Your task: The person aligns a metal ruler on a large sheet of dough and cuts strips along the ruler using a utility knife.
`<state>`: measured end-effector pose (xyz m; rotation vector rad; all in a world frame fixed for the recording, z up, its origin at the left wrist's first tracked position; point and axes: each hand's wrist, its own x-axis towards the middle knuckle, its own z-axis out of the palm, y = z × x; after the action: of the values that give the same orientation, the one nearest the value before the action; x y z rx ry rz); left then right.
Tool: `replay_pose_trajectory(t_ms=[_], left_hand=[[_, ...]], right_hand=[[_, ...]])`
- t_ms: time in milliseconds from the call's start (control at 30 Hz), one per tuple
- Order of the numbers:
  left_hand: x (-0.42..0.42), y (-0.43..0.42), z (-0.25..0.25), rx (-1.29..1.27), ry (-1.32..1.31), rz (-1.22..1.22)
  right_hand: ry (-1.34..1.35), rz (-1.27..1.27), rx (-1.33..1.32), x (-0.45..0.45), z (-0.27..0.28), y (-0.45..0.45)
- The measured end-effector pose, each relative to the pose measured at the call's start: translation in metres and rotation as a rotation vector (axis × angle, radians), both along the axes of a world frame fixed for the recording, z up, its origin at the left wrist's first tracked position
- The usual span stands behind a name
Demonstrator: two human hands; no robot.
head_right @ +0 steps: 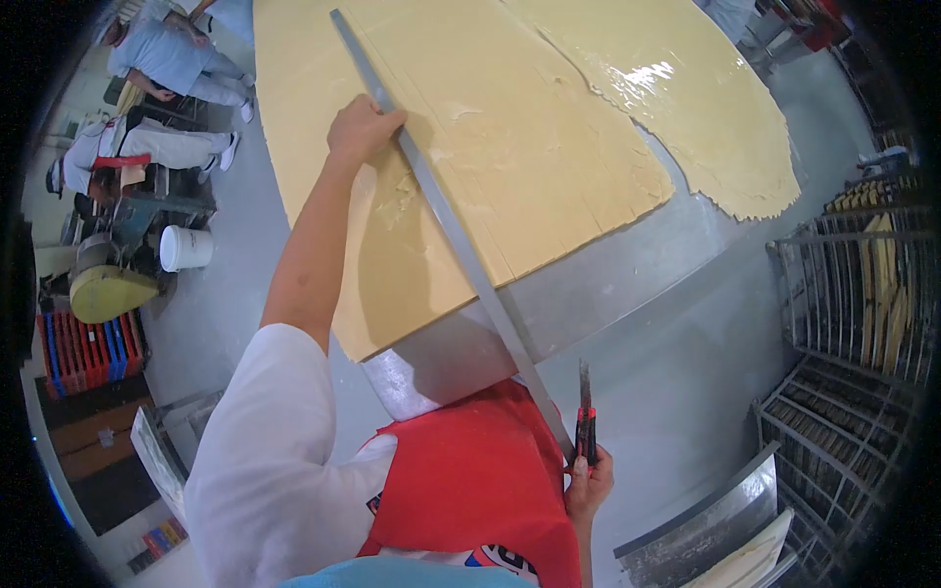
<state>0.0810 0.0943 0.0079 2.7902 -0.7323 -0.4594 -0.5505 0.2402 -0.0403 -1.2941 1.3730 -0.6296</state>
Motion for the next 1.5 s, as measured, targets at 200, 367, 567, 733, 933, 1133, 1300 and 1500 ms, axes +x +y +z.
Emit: replay_pose_trajectory(t_ms=[200, 367, 567, 733, 933, 1133, 1300, 1500], left_hand=[[0.023, 0.011, -0.04, -0.072, -0.506, -0.327], [0.062, 0.001, -0.06, 0.017, -0.198, -0.544], [0.046, 0.016, -0.033, -0.199, -0.011, -0.666], [0.069, 0.021, -0.056, -0.045, -0.122, -0.606], [0.052, 0.018, -0.047, 0.047, -0.118, -0.587], [0.044, 0.02, -0.05, -0.004, -0.228, -0.661], [0.045, 0.017, -0.045, 0.011, -0.124, -0.642], [0.044, 0.018, -0.045, 0.024, -0.15, -0.61]], right_hand=[[-0.055, -0.043, 0.067, -0.001, 0.005, 0.002], [0.121, -0.005, 0.076, -0.002, 0.015, -0.002], [0.098, -0.034, 0.096, -0.009, 0.006, 0.004], [0.086, -0.035, 0.139, -0.005, 0.011, -0.002], [-0.05, -0.058, 0.131, -0.003, 0.004, -0.008], [-0.067, -0.058, 0.134, -0.004, 0.0, -0.012], [-0.055, -0.056, 0.13, -0.004, 0.001, -0.014], [-0.035, -0.037, 0.129, -0.004, 0.003, -0.016]])
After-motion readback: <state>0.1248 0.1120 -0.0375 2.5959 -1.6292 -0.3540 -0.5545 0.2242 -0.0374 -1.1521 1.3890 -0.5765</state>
